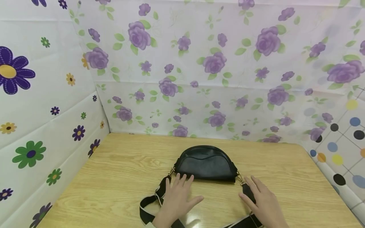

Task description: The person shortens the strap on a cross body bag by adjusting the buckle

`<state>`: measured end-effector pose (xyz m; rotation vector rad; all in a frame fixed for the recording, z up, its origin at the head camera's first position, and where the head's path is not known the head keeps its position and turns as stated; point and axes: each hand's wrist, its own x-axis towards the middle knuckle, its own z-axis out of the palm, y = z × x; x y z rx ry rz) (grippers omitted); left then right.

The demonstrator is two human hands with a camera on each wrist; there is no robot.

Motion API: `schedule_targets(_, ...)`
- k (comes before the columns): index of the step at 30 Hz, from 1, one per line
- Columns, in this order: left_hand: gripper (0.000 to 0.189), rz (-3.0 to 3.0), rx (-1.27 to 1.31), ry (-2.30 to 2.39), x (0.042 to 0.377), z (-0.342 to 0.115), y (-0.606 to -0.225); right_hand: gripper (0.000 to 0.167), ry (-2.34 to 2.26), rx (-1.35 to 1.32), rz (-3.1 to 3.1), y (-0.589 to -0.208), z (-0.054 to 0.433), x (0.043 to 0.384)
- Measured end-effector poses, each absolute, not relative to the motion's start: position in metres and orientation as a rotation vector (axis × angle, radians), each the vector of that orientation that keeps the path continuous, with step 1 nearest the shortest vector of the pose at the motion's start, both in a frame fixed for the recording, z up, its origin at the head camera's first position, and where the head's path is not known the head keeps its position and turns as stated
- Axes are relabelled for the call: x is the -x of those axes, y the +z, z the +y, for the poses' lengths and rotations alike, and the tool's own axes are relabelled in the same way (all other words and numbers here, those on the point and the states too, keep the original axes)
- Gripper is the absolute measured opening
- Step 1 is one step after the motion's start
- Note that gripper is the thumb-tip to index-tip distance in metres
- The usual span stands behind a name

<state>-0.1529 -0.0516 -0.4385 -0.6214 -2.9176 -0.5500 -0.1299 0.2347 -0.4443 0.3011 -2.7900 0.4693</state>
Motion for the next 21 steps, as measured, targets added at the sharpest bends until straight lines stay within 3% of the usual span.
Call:
schedule_targets(15,0.049,-2.854,0.711,-0.690,0.144,-0.043,-0.441,0.044,0.684,-0.286,-2.804,-0.449,0.252,0.125)
schedule_targets(21,0.046,-2.872,0.775,-0.818,0.140,-0.037,-0.442,0.040,0.757,-0.247,-2.856,-0.451,0.257,0.123)
